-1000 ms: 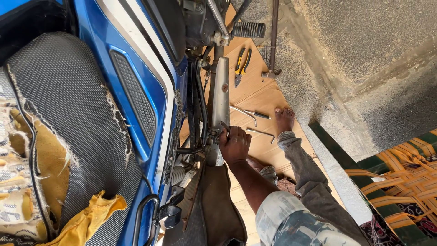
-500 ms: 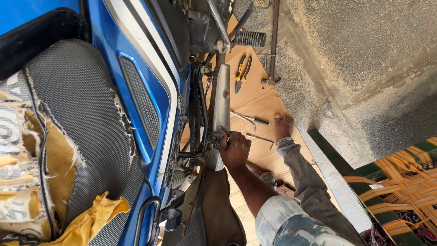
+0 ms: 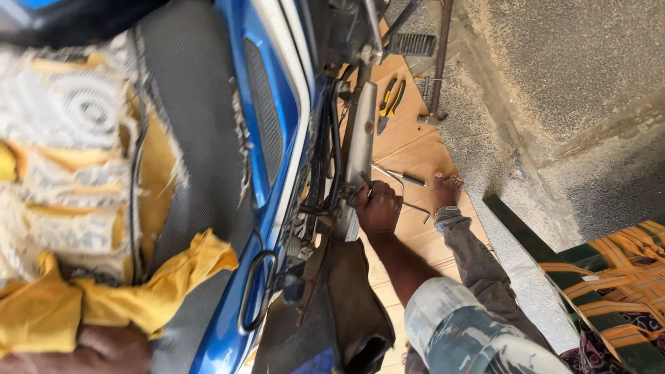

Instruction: The person wipes the blue scooter body, seat area and rear panels with a yellow cloth, moving around the scooter. They then work by hand around the footrest and side panel area near the exhaust, handling that part of the scooter.

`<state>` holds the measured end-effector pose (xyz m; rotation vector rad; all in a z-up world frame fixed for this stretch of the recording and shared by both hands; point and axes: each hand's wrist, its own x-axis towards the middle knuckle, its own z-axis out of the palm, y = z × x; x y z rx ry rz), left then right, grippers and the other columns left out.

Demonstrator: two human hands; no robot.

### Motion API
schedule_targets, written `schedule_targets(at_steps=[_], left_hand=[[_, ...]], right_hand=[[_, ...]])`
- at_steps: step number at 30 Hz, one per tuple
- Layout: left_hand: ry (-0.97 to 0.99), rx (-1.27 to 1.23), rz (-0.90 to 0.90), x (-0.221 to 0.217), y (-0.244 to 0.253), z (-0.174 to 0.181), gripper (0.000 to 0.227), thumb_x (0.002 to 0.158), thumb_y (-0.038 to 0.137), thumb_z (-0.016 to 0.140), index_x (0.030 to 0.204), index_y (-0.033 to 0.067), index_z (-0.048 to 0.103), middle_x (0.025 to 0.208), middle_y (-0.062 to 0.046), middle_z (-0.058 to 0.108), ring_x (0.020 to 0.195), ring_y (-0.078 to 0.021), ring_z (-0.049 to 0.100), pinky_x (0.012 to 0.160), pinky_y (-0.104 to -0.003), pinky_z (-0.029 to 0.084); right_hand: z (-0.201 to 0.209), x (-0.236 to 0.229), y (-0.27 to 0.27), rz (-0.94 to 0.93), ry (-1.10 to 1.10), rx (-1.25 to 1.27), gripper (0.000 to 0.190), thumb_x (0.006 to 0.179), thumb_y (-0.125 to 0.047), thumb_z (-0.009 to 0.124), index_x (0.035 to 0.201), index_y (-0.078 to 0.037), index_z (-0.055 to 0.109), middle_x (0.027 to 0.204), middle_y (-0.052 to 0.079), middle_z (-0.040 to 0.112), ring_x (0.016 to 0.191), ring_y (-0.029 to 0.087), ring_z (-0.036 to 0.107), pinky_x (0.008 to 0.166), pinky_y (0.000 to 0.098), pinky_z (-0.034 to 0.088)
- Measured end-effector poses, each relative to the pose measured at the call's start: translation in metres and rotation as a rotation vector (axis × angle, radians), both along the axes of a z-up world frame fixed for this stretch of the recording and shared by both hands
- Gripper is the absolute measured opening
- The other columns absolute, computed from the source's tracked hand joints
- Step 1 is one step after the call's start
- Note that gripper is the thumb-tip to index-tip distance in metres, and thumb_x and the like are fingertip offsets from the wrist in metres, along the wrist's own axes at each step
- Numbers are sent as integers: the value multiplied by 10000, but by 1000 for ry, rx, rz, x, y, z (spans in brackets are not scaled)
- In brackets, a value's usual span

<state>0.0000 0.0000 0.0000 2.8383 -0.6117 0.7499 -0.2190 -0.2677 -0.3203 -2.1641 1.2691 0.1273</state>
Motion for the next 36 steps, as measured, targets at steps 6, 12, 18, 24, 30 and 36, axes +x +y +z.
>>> schedule_targets(at_steps=[6, 12, 18, 24, 30, 36], left_hand=[[298, 209, 117, -3, -50, 49, 608, 1068, 225, 407, 1580, -104, 393, 1595, -406, 381, 1511, -593, 306, 1262, -667, 200], [373, 236, 232, -7, 2, 24, 695, 1137, 386, 373, 1589, -131, 265, 1696, -458, 194, 1558, -619, 167, 1287, -671, 113], [299, 178, 227, 2, -50, 50, 642, 1037, 387, 401, 1378, -157, 418, 1461, -474, 382, 1379, -647, 346, 1157, -707, 242], [291, 225, 75, -2, -44, 58, 445, 1094, 346, 434, 1250, -70, 459, 1307, -339, 431, 1240, -493, 409, 1117, -578, 292], [78, 289, -138, -3, -7, 34, 457, 1149, 241, 351, 1455, -81, 246, 1482, -361, 256, 1347, -533, 318, 1182, -599, 242], [196, 223, -85, -1, -22, 39, 428, 1133, 166, 384, 1468, -92, 450, 1366, -345, 489, 1164, -540, 479, 996, -601, 380]], right_hand=[[-6, -9, 3, -8, -29, -12, 333, 1058, -357, 532, 929, -54, 583, 880, 184, 673, 925, 421, 640, 834, 560, 439], [-20, -24, 3, -148, -214, 282, 259, 1098, -232, 462, 1202, -11, 546, 850, 220, 654, 841, 408, 651, 748, 482, 474], [-88, -45, -5, -314, -538, 683, 91, 1091, -105, 530, 1103, -38, 591, 870, 36, 642, 795, 108, 596, 688, 312, 508], [-121, -40, -50, -618, -548, 902, 138, 1011, -66, 521, 1113, -57, 612, 769, 36, 661, 627, 127, 578, 574, 278, 481], [-119, -17, -95, -497, -167, 901, 369, 1092, -367, 515, 1013, -66, 714, 748, 28, 645, 617, 108, 580, 581, 265, 515], [-148, -3, -106, -483, -193, 988, 464, 1088, -435, 505, 953, -40, 708, 770, 13, 659, 632, 100, 605, 589, 267, 531]])
